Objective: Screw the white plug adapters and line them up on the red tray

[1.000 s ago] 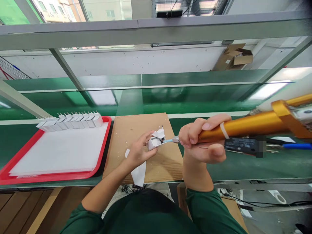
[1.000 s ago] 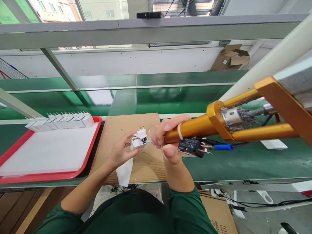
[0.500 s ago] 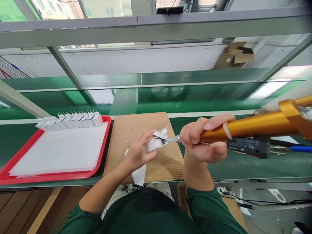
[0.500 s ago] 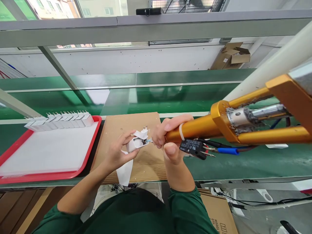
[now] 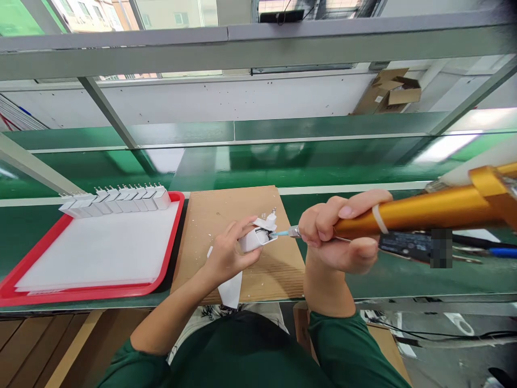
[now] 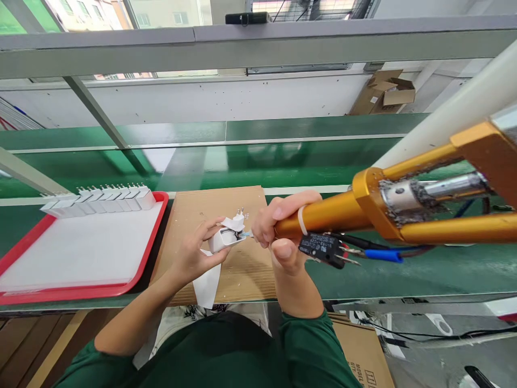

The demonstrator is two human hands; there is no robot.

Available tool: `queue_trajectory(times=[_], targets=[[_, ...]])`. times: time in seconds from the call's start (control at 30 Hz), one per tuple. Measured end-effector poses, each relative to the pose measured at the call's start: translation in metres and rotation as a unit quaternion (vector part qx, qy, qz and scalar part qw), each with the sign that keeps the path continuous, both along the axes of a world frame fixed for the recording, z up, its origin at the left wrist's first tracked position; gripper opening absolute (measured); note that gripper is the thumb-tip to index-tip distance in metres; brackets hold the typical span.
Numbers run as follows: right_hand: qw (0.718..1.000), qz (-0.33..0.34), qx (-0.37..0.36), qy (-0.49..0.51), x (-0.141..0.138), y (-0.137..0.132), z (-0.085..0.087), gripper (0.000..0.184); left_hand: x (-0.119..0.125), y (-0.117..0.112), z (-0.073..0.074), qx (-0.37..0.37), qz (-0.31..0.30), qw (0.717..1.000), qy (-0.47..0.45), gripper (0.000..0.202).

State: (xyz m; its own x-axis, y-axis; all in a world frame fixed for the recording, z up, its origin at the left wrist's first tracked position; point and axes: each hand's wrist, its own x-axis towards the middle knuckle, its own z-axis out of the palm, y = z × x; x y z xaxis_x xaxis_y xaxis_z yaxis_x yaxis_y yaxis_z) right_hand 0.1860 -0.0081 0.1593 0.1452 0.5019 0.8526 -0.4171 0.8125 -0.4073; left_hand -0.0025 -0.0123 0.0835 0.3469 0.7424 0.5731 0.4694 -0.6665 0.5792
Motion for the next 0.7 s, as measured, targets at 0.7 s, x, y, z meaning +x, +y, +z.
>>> queue_trajectory(times=[0.7], targets=[[1.0, -0.017, -0.002, -0.005, 0.0017, -0.0023, 0.0002, 0.031, 0.0004, -0.0016, -0.0032, -0.073, 0.002, 0.996, -0.04, 0.058]])
